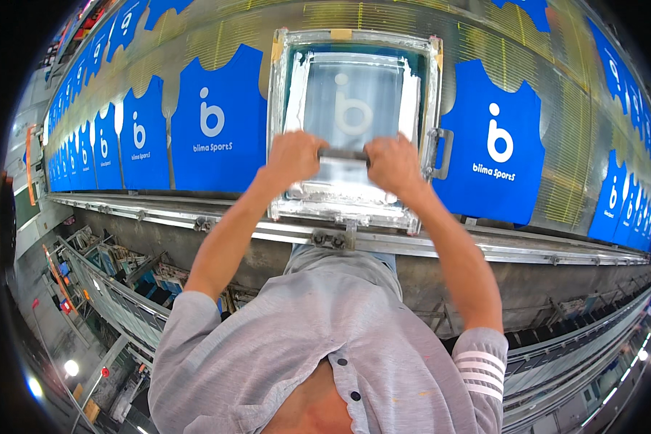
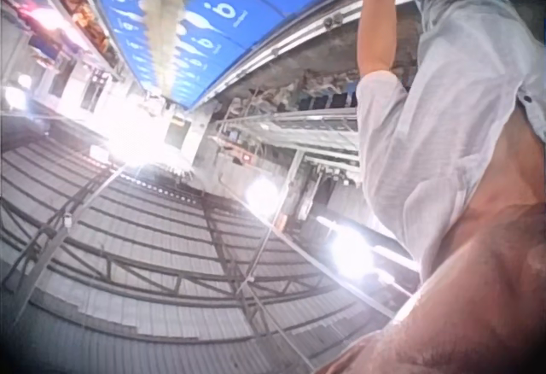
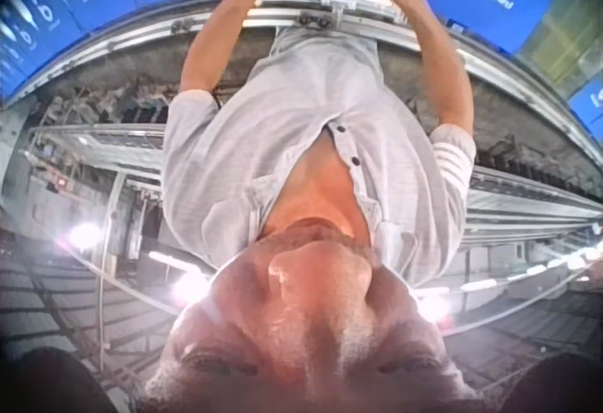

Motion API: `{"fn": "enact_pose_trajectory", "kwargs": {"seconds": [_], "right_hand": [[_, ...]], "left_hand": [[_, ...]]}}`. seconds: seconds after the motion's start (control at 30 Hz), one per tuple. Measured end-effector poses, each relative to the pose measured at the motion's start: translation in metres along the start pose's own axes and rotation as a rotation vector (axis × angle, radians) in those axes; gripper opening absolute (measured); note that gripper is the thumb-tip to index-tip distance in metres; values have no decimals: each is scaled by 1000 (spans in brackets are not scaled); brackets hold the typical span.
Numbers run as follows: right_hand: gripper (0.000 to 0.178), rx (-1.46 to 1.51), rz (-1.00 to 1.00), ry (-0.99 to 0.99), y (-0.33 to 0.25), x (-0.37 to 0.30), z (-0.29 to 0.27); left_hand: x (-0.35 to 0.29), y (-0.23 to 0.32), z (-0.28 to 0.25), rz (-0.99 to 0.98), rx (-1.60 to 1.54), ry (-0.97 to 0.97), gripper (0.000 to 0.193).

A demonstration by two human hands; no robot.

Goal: The person uses a squeegee to spread white ink across a screen printing frame mounted on a rail. They repeatedly pull the squeegee downward to coat the mesh and then lift it to reset for the next stroke.

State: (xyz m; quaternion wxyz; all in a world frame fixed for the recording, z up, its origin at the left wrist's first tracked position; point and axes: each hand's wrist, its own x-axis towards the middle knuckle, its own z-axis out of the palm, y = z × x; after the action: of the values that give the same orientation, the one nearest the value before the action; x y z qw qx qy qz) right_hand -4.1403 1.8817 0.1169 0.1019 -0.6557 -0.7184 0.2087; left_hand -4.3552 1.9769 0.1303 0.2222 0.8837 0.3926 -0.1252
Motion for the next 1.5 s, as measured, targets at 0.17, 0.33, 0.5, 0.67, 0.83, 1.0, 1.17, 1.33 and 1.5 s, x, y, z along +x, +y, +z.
{"fn": "enact_pose_trajectory", "kwargs": {"seconds": [0.17,0.33,0.5,0.67,0.83,1.0,1.17,1.33,1.5], "right_hand": [[20,-118,120,-98,63,134,-55],[20,-101,85,-38,97,183,-62],[12,-81,-24,77,78,133,-32],[13,-20,-53,18,26,38,-3],[22,-1,-36,19,-23,-54,22],[38,112,13,-135,-33,-67,2],[66,142,338,511,62,-41,1],[56,440,774,437,117,-38,29],[42,674,832,453,118,-34,25]], "left_hand": [[131,-38,-59,74,68,260,33],[190,-51,-81,16,75,151,34],[142,-40,-51,44,16,182,35],[39,-7,0,-46,-85,91,24],[-54,21,50,26,-165,234,25],[-68,39,40,26,-53,282,18],[-53,54,61,55,-106,162,23],[-48,51,49,59,-103,-65,36],[28,24,-11,77,-3,-14,28]]}}
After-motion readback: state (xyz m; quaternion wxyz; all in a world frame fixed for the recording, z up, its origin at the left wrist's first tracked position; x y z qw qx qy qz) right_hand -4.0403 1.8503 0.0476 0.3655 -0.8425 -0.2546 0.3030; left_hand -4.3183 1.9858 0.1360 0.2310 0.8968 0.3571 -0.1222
